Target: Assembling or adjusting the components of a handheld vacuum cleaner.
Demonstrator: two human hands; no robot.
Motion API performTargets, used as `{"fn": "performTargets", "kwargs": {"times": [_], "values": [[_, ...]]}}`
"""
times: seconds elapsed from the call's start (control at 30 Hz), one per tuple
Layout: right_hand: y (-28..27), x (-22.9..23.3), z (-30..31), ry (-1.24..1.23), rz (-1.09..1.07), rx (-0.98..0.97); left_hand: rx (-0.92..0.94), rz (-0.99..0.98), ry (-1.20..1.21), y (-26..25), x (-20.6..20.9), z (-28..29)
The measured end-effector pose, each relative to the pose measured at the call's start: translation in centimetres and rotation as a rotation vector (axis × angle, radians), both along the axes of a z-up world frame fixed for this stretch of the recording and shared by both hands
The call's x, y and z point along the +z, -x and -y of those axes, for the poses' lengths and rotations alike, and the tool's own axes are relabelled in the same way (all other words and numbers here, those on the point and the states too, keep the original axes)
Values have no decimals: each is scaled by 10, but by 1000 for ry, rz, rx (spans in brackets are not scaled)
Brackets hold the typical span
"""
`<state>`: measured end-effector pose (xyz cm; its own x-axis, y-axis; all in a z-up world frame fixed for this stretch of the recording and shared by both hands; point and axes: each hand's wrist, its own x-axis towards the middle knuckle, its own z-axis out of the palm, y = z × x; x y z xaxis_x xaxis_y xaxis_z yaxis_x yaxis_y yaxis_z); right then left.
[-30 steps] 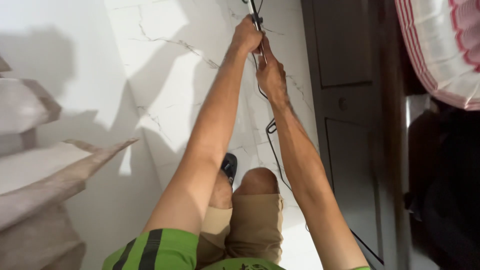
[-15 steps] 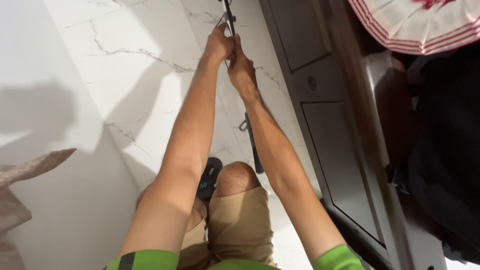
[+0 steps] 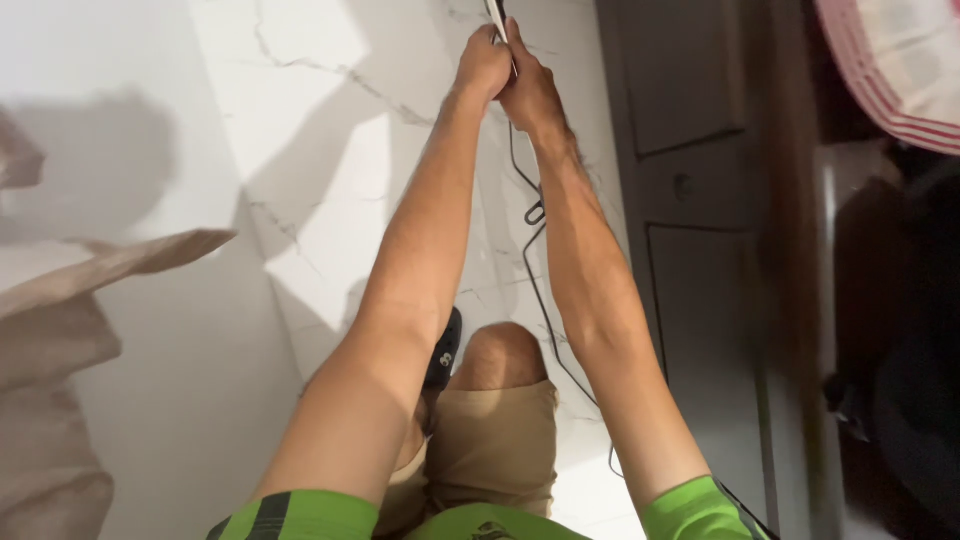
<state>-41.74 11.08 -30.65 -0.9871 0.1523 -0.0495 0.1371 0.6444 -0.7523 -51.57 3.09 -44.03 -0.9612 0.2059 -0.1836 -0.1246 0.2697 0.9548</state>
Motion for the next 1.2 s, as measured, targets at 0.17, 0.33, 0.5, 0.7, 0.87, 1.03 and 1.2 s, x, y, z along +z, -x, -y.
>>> {"fn": "performTargets", "kwargs": {"times": [0.17,0.33,0.5,0.7,0.87,1.03,1.2], "values": [[-14,53,33,82,224,23,233,448,-244,-22,151,43],[-38,82,43,132,246,89,280,391,-322,-11,100,39],[-41,16,42,25,139,139,513,430,-398,-36,132,40],[3,58,78,-97,205,183,591,322,-351,-25,144,74],[52,42,95,-72,189,208,564,256,-273,-8,130,109],[58,50,131,-32,234,200,520,242,-401,10,97,146],[20,21,137,22,236,185,362,496,-417,-6,133,155]]}}
